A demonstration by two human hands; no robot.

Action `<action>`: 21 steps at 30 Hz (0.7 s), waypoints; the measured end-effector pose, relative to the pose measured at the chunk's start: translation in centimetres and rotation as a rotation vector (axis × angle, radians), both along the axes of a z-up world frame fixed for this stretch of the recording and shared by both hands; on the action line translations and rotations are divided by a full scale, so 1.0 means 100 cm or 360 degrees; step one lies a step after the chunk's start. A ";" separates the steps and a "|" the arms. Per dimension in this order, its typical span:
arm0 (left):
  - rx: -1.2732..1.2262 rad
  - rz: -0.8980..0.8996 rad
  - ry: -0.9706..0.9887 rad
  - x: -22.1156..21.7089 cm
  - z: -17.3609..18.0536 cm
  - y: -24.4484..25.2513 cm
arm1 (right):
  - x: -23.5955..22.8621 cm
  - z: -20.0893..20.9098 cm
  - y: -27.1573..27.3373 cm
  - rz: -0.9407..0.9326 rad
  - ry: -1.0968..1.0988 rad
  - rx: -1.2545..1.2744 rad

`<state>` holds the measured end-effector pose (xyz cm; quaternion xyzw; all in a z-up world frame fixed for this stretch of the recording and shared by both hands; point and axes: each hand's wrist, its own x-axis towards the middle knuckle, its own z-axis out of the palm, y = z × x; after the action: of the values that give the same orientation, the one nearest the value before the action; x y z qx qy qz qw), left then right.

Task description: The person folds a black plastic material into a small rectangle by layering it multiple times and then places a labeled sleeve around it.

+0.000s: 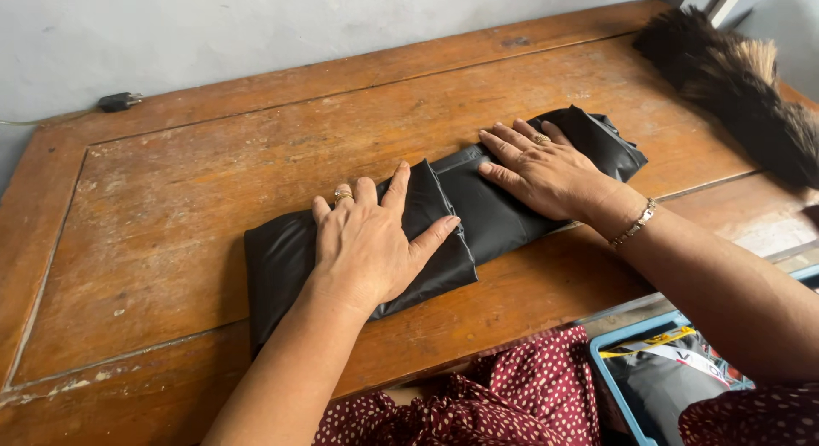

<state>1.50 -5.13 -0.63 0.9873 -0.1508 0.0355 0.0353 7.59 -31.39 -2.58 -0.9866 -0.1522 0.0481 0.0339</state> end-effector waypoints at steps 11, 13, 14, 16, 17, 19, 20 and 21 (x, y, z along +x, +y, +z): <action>0.0006 0.0026 -0.0063 0.001 -0.002 -0.001 | -0.003 -0.013 0.002 0.0055 -0.0225 -0.0037; 0.0010 0.0034 -0.0054 0.001 -0.004 -0.002 | -0.004 -0.014 0.002 0.0053 -0.0244 -0.0036; 0.0012 0.0045 -0.0049 0.002 -0.004 -0.002 | -0.005 -0.014 0.002 0.0054 -0.0265 -0.0037; 0.0034 0.0041 -0.0080 0.002 -0.008 -0.003 | -0.005 -0.015 0.002 0.0050 -0.0269 -0.0043; 0.0054 0.0040 -0.0113 0.003 -0.010 -0.003 | -0.004 -0.016 0.002 0.0047 -0.0275 -0.0051; 0.0047 0.0043 -0.0135 0.003 -0.011 -0.003 | -0.004 -0.015 0.003 0.0044 -0.0267 -0.0063; 0.0041 0.0042 -0.0159 0.003 -0.012 -0.003 | -0.004 -0.014 0.003 0.0036 -0.0261 -0.0075; 0.0041 0.0042 -0.0156 0.002 -0.012 -0.003 | -0.005 -0.015 0.003 0.0037 -0.0258 -0.0074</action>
<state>1.74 -5.44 -1.80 0.9867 -0.1397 0.0824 0.0145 7.13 -31.14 -4.12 -0.9860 -0.1646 -0.0281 -0.0020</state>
